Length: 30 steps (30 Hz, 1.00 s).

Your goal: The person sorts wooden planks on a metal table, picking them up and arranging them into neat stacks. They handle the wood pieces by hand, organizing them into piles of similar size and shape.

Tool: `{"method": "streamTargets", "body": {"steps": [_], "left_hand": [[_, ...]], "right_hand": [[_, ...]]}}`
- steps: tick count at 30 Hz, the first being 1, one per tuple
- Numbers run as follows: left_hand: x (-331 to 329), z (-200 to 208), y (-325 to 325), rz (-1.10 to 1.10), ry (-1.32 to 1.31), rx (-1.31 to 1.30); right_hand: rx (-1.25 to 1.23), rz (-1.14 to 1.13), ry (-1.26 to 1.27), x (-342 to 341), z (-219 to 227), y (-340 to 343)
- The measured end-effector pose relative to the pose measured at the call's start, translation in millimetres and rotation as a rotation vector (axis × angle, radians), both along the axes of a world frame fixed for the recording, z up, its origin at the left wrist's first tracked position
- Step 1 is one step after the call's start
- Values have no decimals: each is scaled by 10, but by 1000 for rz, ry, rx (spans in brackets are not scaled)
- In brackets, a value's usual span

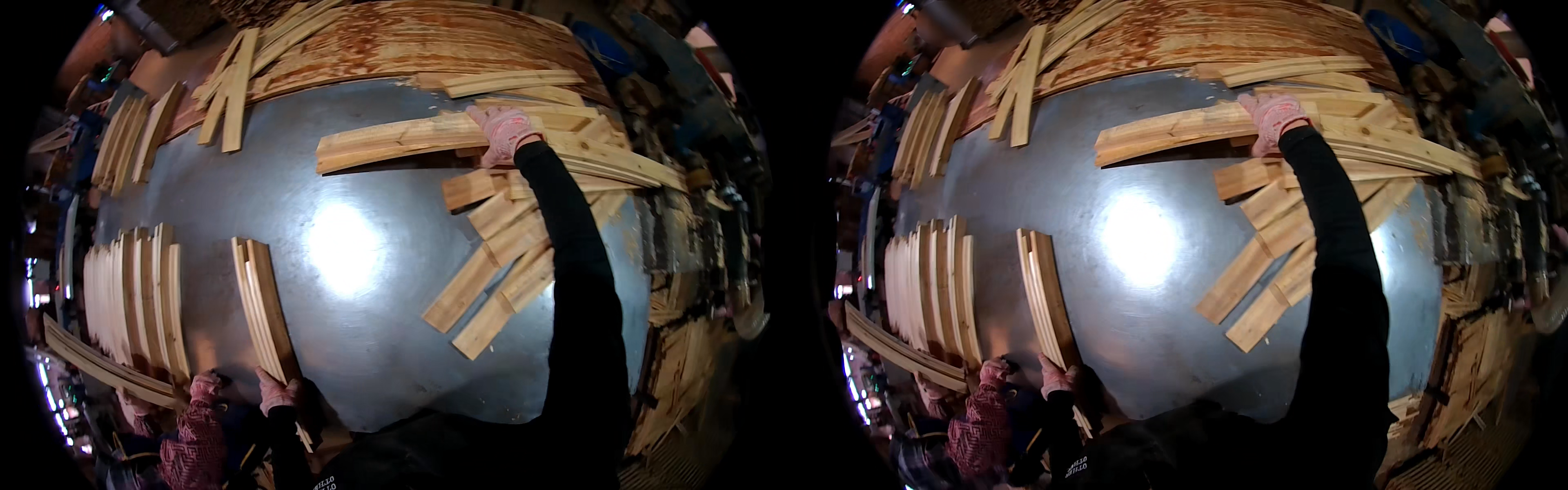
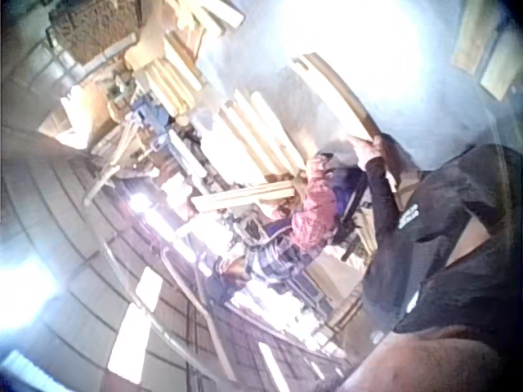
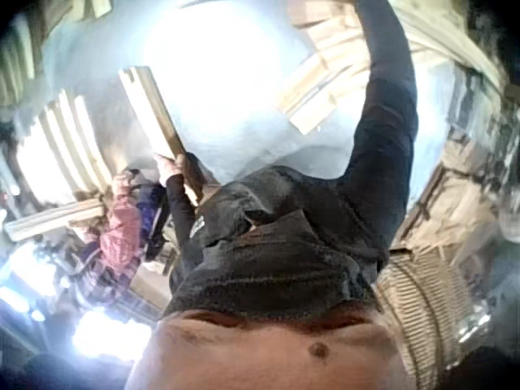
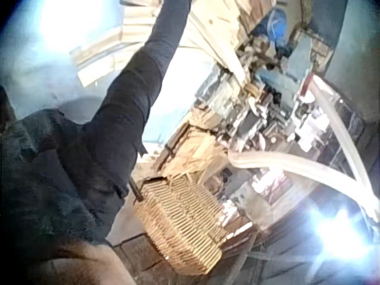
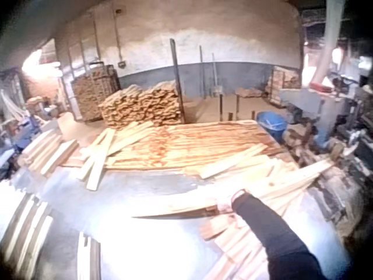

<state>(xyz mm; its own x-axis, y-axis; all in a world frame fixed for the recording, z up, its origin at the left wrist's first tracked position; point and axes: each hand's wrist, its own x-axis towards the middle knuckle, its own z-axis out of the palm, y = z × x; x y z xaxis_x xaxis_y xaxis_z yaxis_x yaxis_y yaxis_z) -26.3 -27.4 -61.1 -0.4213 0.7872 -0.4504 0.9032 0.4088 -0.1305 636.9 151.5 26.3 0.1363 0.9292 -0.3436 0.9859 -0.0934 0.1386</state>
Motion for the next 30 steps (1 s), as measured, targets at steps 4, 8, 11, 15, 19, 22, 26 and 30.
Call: {"method": "streamTargets", "body": {"steps": [4, 8, 11, 15, 19, 22, 26, 30], "left_hand": [[232, 1, -132, -117, 112, 252], [823, 135, -183, -534, -264, 673], [1663, -67, -247, -72, -1228, 400], [2427, -444, -65, 657, -1934, 42], [2157, -410, 9, 485, -1734, 181], [1551, -313, -54, 345, -1777, 384], [190, 55, 232, 208, -1235, 659], [-1332, 89, 305, 89, -585, 625]], "right_hand": [[-156, 53, 123, -429, -148, 320], [-154, -48, 447, -1352, -101, -337], [-68, -222, 690, -1898, -332, -993], [-155, -285, 958, -2540, -713, -1690], [40, -370, 1061, -2473, -372, -2148], [653, -80, 198, -1848, -379, -2385], [486, -809, 1, -1147, -469, -2612], [344, -866, -171, -862, -604, -2826]]}}
